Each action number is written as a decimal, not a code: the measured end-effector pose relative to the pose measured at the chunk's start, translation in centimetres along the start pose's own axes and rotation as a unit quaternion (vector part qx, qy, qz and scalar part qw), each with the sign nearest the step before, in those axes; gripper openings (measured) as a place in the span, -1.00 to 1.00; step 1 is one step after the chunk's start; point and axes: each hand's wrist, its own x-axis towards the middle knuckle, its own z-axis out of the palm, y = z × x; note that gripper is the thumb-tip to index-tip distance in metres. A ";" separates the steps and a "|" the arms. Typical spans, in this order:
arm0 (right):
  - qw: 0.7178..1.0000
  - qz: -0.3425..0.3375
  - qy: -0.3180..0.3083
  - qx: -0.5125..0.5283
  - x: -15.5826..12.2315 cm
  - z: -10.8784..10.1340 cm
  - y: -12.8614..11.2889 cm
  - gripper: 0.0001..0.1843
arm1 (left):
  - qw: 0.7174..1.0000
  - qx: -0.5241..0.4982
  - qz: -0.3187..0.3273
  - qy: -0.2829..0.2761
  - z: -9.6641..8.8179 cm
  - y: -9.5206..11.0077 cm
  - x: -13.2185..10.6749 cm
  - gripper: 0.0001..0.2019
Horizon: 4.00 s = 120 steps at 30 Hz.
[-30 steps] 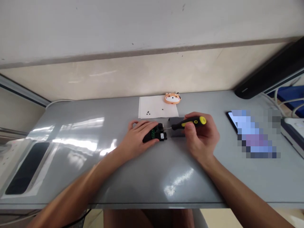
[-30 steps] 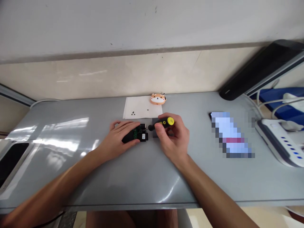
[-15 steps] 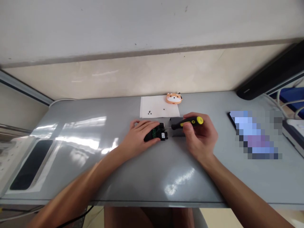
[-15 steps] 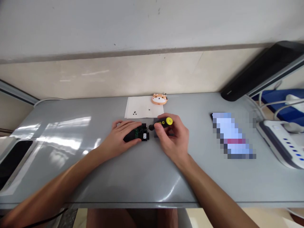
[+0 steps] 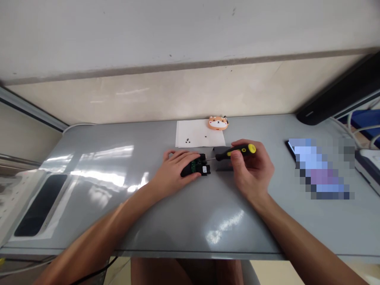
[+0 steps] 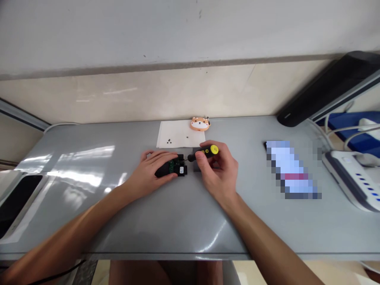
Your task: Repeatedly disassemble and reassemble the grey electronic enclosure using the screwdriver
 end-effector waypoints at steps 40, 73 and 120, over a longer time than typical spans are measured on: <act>1.000 0.004 0.015 -0.016 0.0 0.1 -0.1 -0.84 | 1.000 0.015 0.010 -0.002 -0.1 0.2 0.0 -0.63; 0.988 -0.013 -0.124 0.091 3.3 4.0 -0.3 -0.89 | 0.997 0.027 0.065 0.028 0.5 -0.2 -0.4 -0.70; 0.976 0.052 -0.101 0.185 2.5 3.6 -1.5 -0.53 | 0.996 0.040 0.072 0.020 0.0 0.0 -0.6 -0.71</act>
